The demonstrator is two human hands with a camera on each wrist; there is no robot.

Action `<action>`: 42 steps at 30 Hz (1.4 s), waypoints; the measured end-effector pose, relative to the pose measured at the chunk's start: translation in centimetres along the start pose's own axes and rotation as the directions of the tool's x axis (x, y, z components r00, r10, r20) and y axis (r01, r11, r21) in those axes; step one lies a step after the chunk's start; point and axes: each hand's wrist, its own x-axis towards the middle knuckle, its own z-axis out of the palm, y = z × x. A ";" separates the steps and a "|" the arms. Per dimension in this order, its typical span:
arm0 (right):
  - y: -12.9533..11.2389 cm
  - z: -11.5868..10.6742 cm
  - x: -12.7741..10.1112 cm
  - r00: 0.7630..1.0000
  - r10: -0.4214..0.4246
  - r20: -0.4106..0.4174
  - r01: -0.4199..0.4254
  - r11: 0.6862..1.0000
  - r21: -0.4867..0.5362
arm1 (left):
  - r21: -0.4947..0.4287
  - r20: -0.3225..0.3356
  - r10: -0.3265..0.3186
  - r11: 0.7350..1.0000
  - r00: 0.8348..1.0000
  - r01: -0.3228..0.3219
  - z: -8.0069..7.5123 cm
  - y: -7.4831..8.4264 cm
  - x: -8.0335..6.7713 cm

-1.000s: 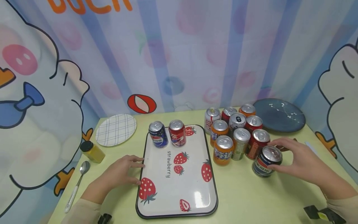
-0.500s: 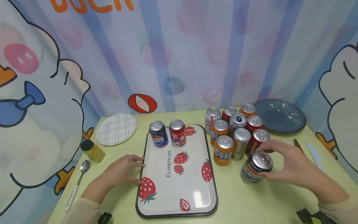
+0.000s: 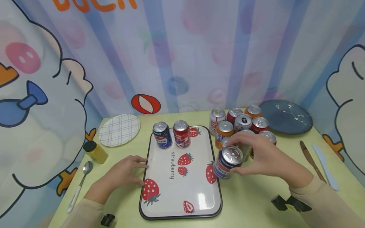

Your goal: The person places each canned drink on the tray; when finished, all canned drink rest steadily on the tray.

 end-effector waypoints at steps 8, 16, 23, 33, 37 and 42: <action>1.4 2.0 5.3 0.996 0.088 0.004 -0.088 0.991 0.098 | 0.013 -0.019 0.030 0.999 0.999 -0.030 0.0 -0.2 0.0; 3.7 4.4 9.1 0.983 0.185 0.013 -0.185 0.983 -0.018 | 0.021 -0.003 0.033 0.999 0.999 -0.033 0.1 -0.3 0.1; 4.3 5.8 11.3 0.951 0.304 0.048 -0.301 0.952 -0.061 | 0.034 -0.004 0.026 0.999 1.000 -0.026 0.0 -0.2 0.2; 5.6 7.5 12.9 0.919 0.383 0.091 -0.373 0.921 -0.112 | 0.025 -0.003 0.024 0.999 1.000 -0.023 0.1 0.0 0.2; 5.8 7.7 13.3 0.921 0.375 0.100 -0.366 0.925 -0.103 | 0.020 -0.001 0.013 1.000 1.000 -0.013 0.1 0.1 0.2; 6.0 8.0 13.6 0.920 0.376 0.113 -0.369 0.926 -0.076 | 0.021 -0.008 0.015 1.000 1.000 -0.015 0.1 0.0 0.2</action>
